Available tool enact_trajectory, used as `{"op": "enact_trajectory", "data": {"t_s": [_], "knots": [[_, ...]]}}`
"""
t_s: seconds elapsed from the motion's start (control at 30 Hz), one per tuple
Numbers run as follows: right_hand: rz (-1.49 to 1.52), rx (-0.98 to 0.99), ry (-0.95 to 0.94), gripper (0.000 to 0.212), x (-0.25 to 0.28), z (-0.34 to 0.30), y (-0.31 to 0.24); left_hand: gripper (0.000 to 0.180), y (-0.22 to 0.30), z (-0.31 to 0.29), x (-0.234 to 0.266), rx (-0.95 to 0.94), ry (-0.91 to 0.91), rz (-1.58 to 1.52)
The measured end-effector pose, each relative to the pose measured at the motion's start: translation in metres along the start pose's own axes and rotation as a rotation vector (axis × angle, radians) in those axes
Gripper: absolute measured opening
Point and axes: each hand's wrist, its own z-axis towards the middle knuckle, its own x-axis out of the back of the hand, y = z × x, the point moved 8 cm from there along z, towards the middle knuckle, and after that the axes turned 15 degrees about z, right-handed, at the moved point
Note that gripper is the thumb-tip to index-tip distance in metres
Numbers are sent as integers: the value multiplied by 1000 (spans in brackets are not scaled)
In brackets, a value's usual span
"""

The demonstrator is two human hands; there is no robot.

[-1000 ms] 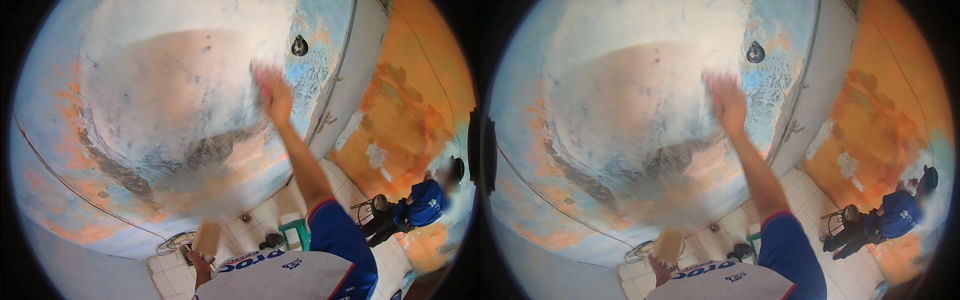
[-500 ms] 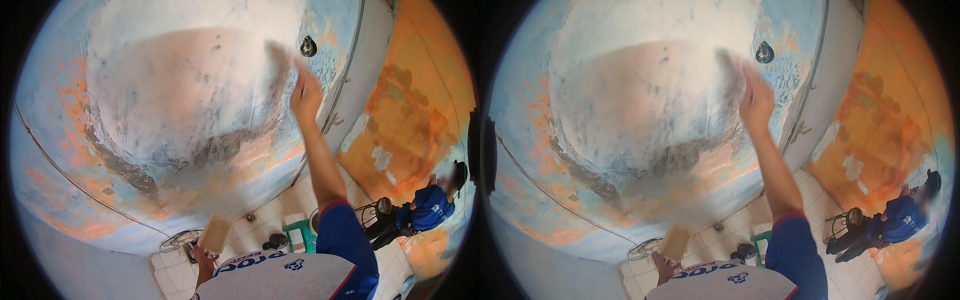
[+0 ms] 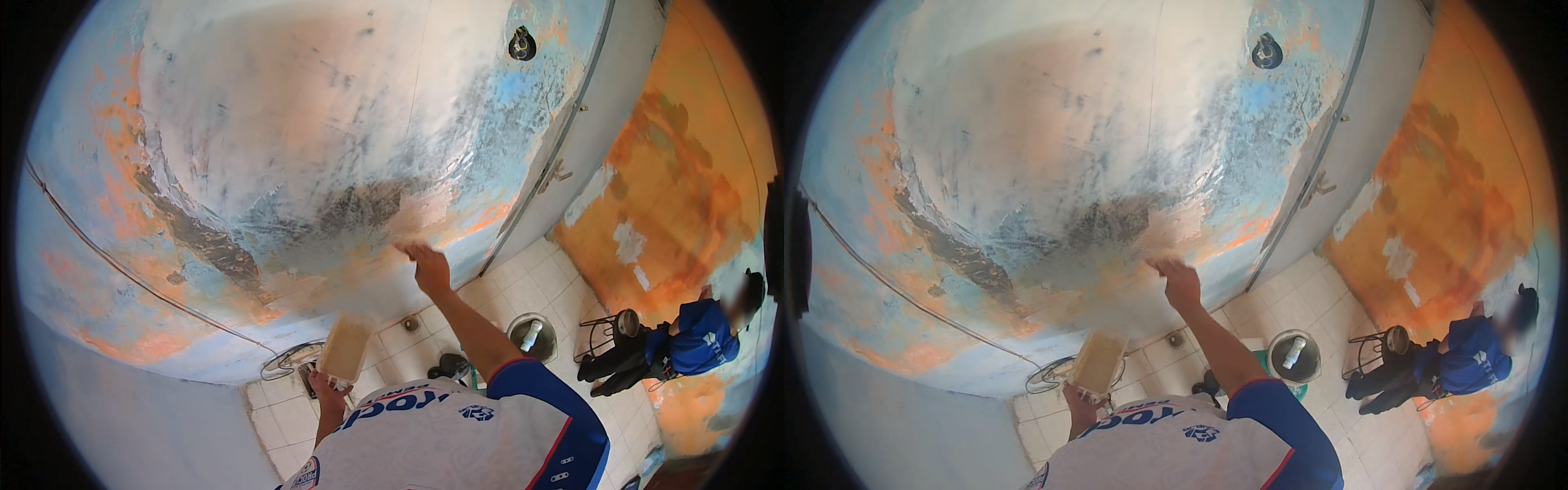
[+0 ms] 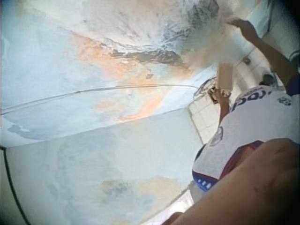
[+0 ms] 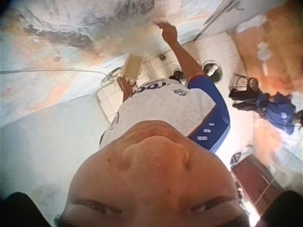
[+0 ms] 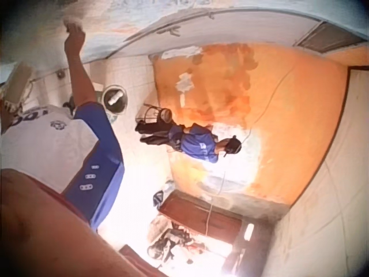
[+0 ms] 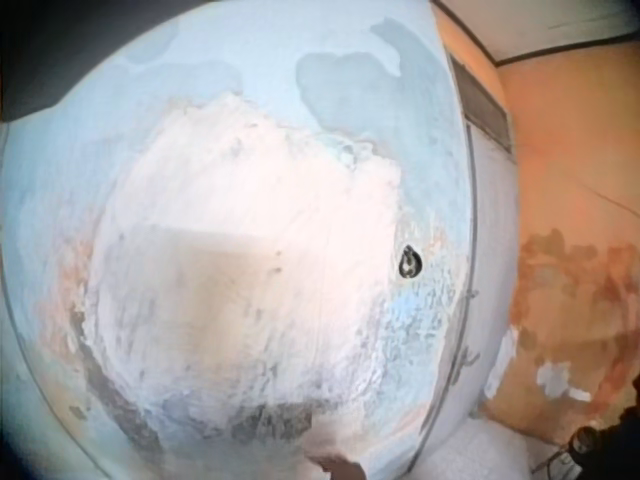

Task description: The person applies patching compound to a damaged ceiling and wall area using a putty knife and holding a container of the compound.

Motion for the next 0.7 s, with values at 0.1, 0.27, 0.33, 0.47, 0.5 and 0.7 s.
{"op": "enact_trajectory", "data": {"t_s": [0.1, 0.27, 0.33, 0.47, 0.5, 0.7], "knots": [[10, 114, 283, 38, 40, 1, -15, 71, -1, -2, 5, -15, -11, 0], [-190, 711, 798, 29, 269, 153, -202, 65, -3, -4, 0, -53, -43, 79], [-92, 750, 993, 26, 346, 212, -263, 64, 12, -23, -6, -36, -8, 108], [-203, 1001, 936, 28, 393, 279, -349, 64, 14, -31, -8, -21, -57, 61], [-233, 1037, 870, 28, 386, 283, -349, 63, 11, -28, -7, -26, -50, 42], [-268, 743, 645, 48, 202, 189, -204, 59, -3, -23, 4, -15, -11, -45]]}}
